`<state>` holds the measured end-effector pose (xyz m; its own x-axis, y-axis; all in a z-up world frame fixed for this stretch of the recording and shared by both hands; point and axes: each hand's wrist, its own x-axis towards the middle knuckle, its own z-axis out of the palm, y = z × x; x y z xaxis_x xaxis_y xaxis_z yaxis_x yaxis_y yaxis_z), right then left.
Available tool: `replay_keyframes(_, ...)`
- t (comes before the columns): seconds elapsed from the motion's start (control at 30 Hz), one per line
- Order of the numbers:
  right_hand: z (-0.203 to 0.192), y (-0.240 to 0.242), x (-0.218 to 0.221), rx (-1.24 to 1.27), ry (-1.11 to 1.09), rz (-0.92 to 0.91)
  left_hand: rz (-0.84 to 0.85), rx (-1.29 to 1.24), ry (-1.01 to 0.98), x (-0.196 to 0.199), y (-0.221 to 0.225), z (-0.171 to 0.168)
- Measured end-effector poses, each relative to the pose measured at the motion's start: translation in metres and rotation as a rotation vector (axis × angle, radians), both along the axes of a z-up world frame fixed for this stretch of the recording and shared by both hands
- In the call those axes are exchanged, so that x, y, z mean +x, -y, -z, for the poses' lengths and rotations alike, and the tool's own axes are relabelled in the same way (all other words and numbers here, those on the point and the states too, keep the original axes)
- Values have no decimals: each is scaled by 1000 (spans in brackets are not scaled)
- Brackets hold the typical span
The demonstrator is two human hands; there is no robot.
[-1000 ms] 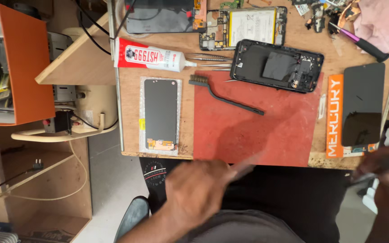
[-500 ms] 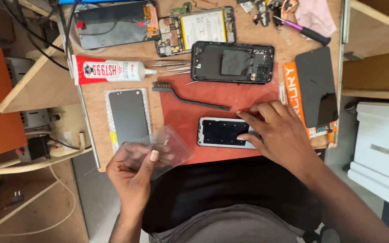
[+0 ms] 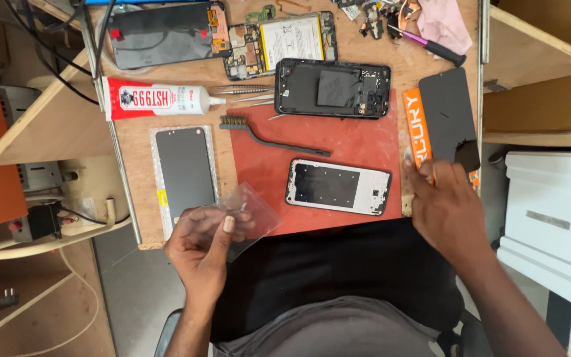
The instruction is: The person removes adhesive residue from the back housing of a disassembled smartphone using a small metal tool and a cloth. They scrape and wipe the surface repeatedly, then peel a protective film from a replacement screen and place it on the table.
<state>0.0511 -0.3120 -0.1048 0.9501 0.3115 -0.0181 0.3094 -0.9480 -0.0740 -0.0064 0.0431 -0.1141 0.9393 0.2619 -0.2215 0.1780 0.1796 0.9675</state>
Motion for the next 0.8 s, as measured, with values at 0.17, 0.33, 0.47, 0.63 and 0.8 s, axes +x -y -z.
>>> replay_keyframes(0.17, -2, 15, -38, 95, -125, -22, 34, -40, -26, -1, -1, 0)
replay_keyframes(0.33, 19, 32, -50, 175, 54, -98, 65, -135, -89, 1, 5, 7)
replay_keyframes(0.47, 28, 46, -61, 224, 169, -186, 78, -186, -62, -1, 9, 14)
replay_keyframes(0.63, 15, 46, -57, 507, 193, 66, 82, -249, 15, -3, 16, 19)
replay_keyframes(0.8, -7, 2, -43, 1160, -59, 369, 68, -149, 127, 0, 24, 20)
